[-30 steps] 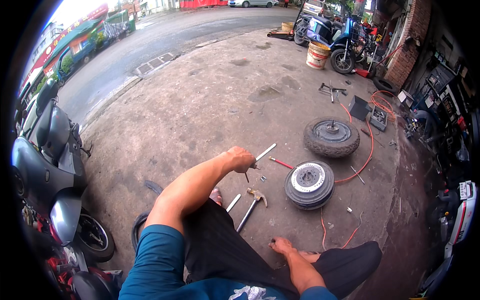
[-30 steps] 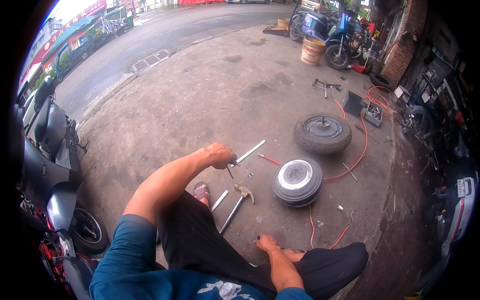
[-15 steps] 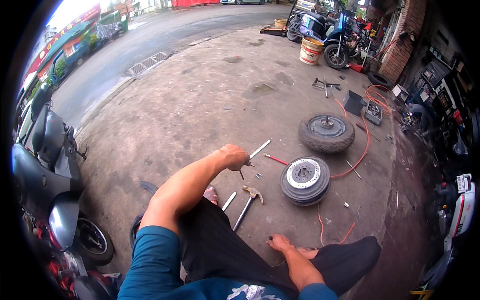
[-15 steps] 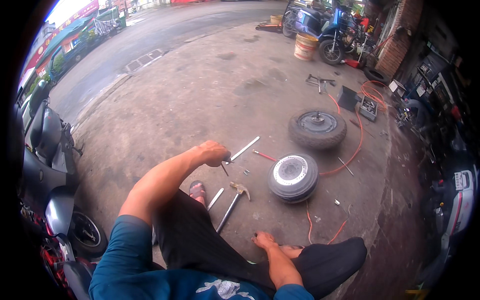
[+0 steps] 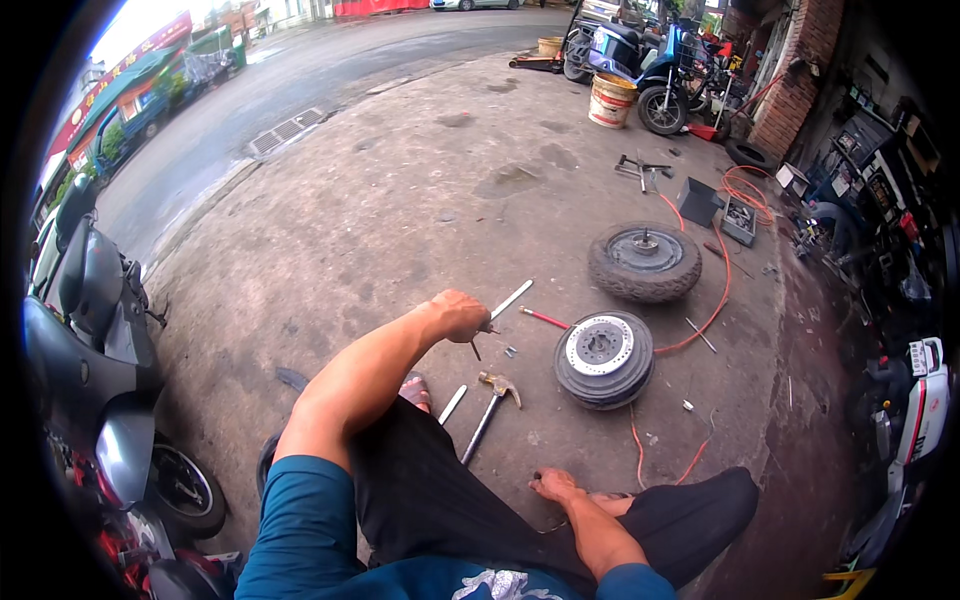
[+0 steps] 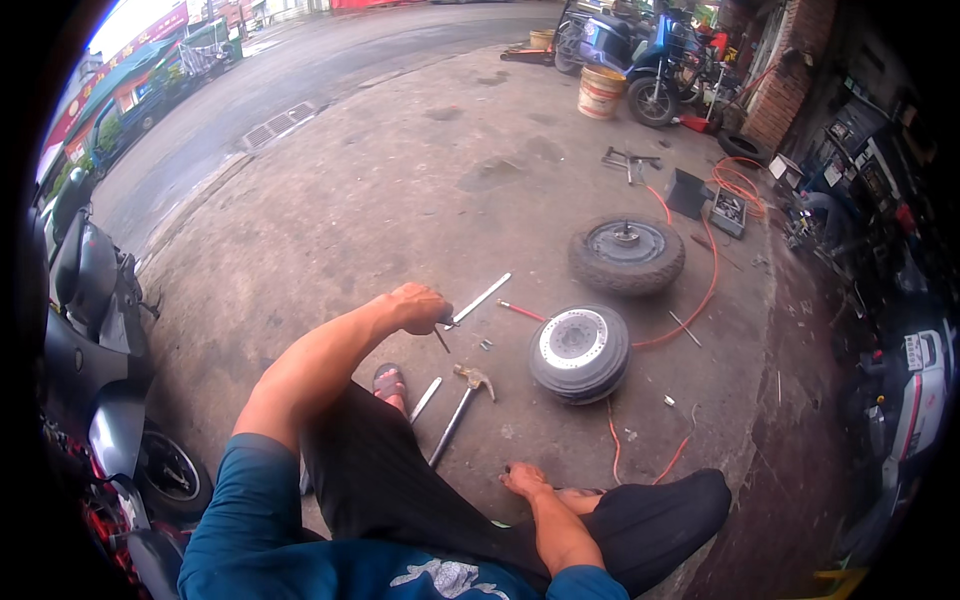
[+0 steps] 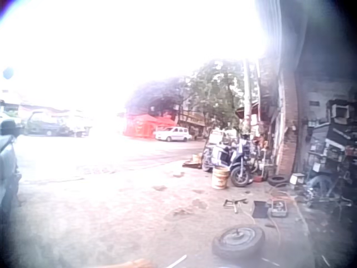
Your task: The person disassembles a bicycle wheel hub motor by hammering a metal pin, removing the internal components, and cleaning the surface with a rag.
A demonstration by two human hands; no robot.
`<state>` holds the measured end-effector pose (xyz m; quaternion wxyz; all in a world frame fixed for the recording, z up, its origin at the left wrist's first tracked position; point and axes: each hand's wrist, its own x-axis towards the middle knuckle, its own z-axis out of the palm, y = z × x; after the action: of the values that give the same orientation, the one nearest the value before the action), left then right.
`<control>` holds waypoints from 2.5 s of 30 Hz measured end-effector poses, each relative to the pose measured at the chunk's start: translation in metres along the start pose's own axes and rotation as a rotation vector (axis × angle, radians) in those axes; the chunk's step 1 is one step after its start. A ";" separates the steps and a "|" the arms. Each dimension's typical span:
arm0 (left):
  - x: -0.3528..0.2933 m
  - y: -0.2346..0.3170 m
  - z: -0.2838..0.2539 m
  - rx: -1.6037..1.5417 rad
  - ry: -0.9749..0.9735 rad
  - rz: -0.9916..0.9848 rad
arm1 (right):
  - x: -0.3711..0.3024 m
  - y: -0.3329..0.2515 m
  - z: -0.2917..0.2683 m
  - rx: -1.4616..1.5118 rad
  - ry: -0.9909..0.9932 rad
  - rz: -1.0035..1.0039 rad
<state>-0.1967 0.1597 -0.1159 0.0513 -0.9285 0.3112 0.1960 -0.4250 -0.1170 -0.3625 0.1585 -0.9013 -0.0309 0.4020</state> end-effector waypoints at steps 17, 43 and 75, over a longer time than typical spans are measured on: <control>0.004 0.001 0.000 0.010 -0.035 -0.020 | -0.001 0.004 0.005 0.025 0.019 -0.003; 0.000 -0.007 0.002 -0.008 0.009 0.016 | 0.003 -0.002 0.005 0.049 0.035 -0.086; 0.000 -0.003 0.003 -0.006 0.011 -0.015 | 0.000 -0.011 0.001 0.036 0.014 -0.047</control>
<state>-0.1959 0.1632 -0.1190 0.0486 -0.9320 0.3038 0.1914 -0.4246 -0.1069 -0.3596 0.1843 -0.9001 -0.0436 0.3924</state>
